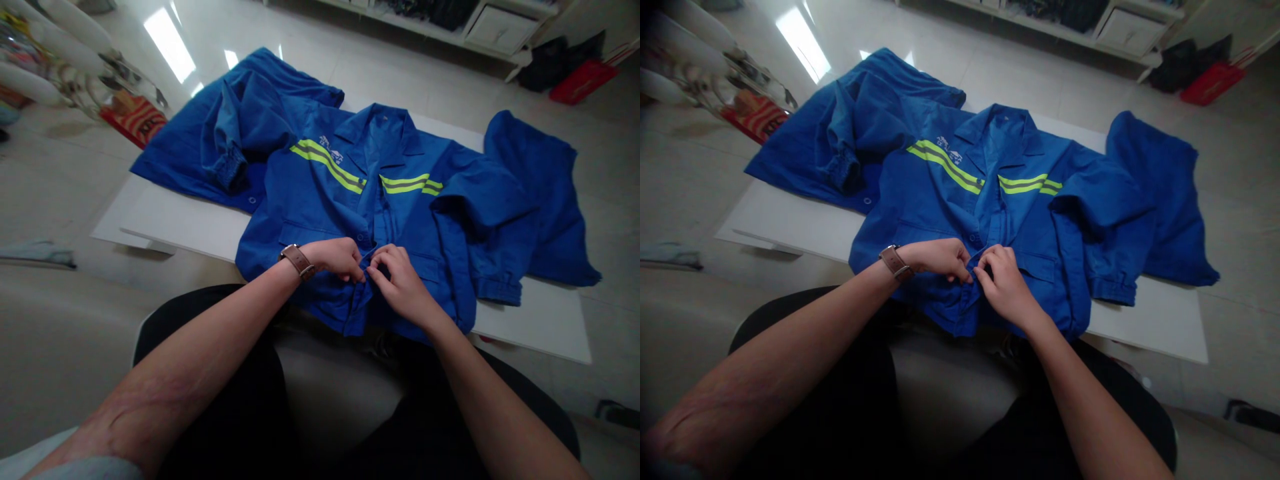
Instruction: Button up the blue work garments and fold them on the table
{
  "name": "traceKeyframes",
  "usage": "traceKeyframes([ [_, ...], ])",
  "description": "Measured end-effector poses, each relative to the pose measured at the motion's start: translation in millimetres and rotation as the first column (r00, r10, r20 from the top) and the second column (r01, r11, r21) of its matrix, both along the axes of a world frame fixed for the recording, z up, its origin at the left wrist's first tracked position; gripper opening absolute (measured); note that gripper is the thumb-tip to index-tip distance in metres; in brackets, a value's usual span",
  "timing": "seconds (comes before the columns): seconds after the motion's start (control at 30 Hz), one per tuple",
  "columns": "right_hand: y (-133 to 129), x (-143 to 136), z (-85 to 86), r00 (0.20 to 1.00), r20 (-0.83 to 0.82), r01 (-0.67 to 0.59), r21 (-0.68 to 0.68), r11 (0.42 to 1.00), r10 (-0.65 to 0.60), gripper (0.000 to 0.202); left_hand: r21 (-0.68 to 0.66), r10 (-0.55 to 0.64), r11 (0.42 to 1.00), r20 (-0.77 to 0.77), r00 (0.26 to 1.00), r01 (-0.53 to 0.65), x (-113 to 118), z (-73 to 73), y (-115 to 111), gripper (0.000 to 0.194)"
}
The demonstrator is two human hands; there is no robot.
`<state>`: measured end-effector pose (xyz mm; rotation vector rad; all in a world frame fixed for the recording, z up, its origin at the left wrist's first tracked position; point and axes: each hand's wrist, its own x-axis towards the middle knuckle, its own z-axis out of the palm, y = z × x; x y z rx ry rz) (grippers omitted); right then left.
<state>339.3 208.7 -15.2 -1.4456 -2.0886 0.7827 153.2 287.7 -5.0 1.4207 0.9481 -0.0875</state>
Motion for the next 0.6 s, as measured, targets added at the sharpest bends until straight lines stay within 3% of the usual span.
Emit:
traceKeyframes([
  [0.13, 1.0, 5.4, 2.7, 1.0, -0.006, -0.015, 0.013, 1.0, 0.016, 0.007, -0.017, 0.038, 0.999, -0.005, 0.999, -0.039, 2.1, 1.2, -1.4, 0.021],
  [0.27, 2.6, 8.7, 1.8, 0.998, -0.002, 0.062, 0.018, 0.998, -0.062, 0.007, -0.041, 0.129, 0.991, 0.026, 0.991, -0.128, 5.7, 1.1, -2.3, 0.028],
  [0.4, 2.3, 10.1, 3.5, 0.991, 0.031, 0.132, 0.007, 0.991, -0.132, 0.011, -0.14, 0.178, 0.976, 0.072, 0.981, -0.166, 7.4, -0.7, -0.9, 0.02],
  [0.6, -0.1, 10.3, 7.6, 0.988, 0.064, 0.137, 0.031, 0.99, -0.139, 0.014, -0.221, 0.216, 0.955, 0.064, 0.974, -0.197, 7.5, -3.9, 0.2, 0.021],
])
